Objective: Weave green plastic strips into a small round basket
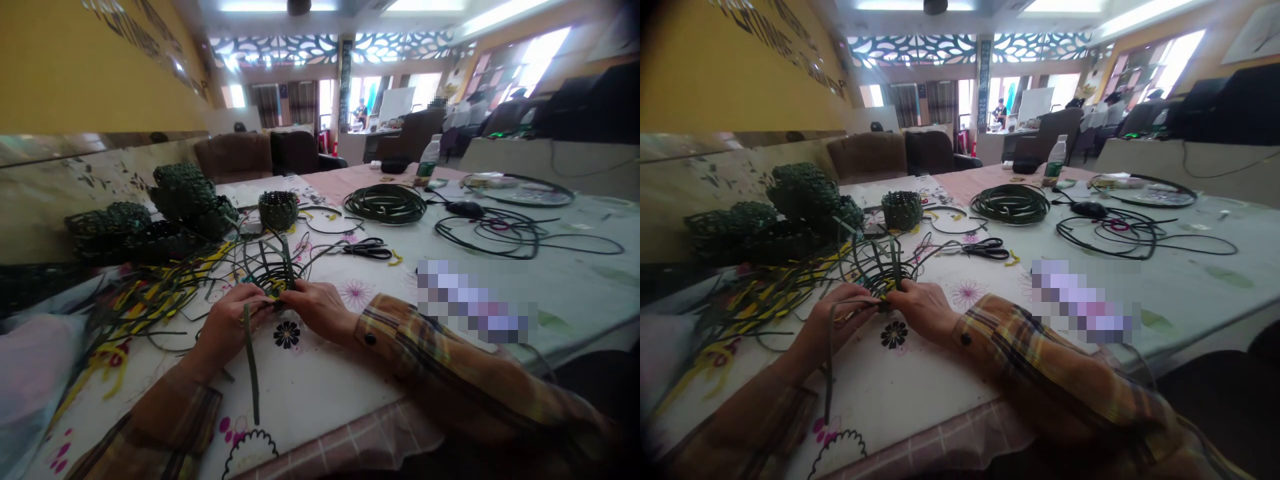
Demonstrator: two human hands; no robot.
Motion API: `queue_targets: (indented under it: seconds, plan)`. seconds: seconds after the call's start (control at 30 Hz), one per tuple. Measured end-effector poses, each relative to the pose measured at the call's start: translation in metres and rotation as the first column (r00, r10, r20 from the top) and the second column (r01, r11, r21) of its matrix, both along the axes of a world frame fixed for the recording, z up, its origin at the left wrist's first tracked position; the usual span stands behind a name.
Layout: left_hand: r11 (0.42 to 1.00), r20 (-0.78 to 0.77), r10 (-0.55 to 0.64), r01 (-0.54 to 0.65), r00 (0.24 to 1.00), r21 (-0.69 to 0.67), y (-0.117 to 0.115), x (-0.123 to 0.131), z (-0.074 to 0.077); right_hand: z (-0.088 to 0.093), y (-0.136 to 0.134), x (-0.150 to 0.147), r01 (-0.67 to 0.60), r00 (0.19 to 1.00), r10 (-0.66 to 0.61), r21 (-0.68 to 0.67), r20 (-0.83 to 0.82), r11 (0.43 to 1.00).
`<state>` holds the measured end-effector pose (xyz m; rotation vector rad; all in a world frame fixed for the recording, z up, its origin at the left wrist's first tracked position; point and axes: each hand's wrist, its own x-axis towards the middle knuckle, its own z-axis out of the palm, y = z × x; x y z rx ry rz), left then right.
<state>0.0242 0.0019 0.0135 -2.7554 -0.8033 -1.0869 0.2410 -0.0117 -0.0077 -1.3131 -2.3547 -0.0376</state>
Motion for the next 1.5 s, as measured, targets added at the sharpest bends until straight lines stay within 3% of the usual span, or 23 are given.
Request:
queue_targets:
  seconds: [0.17,0.33,0.47,0.6,0.7,0.83,0.97,1.07,1.3,1.4,1.5]
  plan:
    - [0.995,-0.117,0.046,-0.035,0.992,0.095,0.000,0.004,-0.006,-0.004,0.004,0.000,-0.052,0.998,0.054,0.075,-0.024,0.996]
    - [0.981,-0.140,0.157,-0.138,0.978,0.136,-0.009,0.015,-0.003,-0.007,0.009,0.003,-0.078,0.986,0.111,0.240,-0.128,0.968]
    - [0.959,-0.028,0.231,-0.223,0.973,0.174,-0.011,0.009,0.009,0.004,0.007,0.006,-0.098,0.925,0.239,0.421,-0.296,0.902]
    - [0.919,0.229,0.303,-0.347,0.925,0.187,-0.007,-0.022,0.033,0.019,0.003,0.003,-0.021,0.877,0.253,0.492,-0.409,0.870]
    - [0.855,0.405,0.373,-0.479,0.835,0.199,-0.005,-0.055,0.054,0.028,0.009,-0.016,-0.081,0.859,0.271,0.407,-0.434,0.910]
    - [0.708,0.592,0.464,-0.678,0.659,0.200,-0.011,-0.102,0.077,0.044,0.017,-0.069,-0.263,0.900,0.325,0.234,-0.289,0.936]
    - [0.587,0.700,0.480,-0.786,0.529,0.192,-0.024,-0.144,0.086,0.059,0.016,-0.139,-0.424,0.901,0.425,0.038,-0.088,0.905]
    - [0.515,0.767,0.445,-0.833,0.462,0.202,-0.032,-0.166,0.086,0.060,0.016,-0.193,-0.480,0.876,0.481,-0.091,-0.010,0.872]
    - [0.492,0.813,0.397,-0.847,0.425,0.202,-0.034,-0.177,0.078,0.033,0.029,-0.291,-0.340,0.940,0.339,-0.219,-0.042,0.915]
    - [0.482,0.806,0.435,-0.860,0.402,0.168,-0.035,-0.177,0.076,0.027,0.039,-0.304,-0.274,0.960,0.246,-0.283,-0.131,0.919]
    - [0.470,0.812,0.447,-0.871,0.376,0.144,-0.036,-0.178,0.076,0.032,0.052,-0.298,-0.237,0.946,0.157,-0.277,-0.283,0.931]
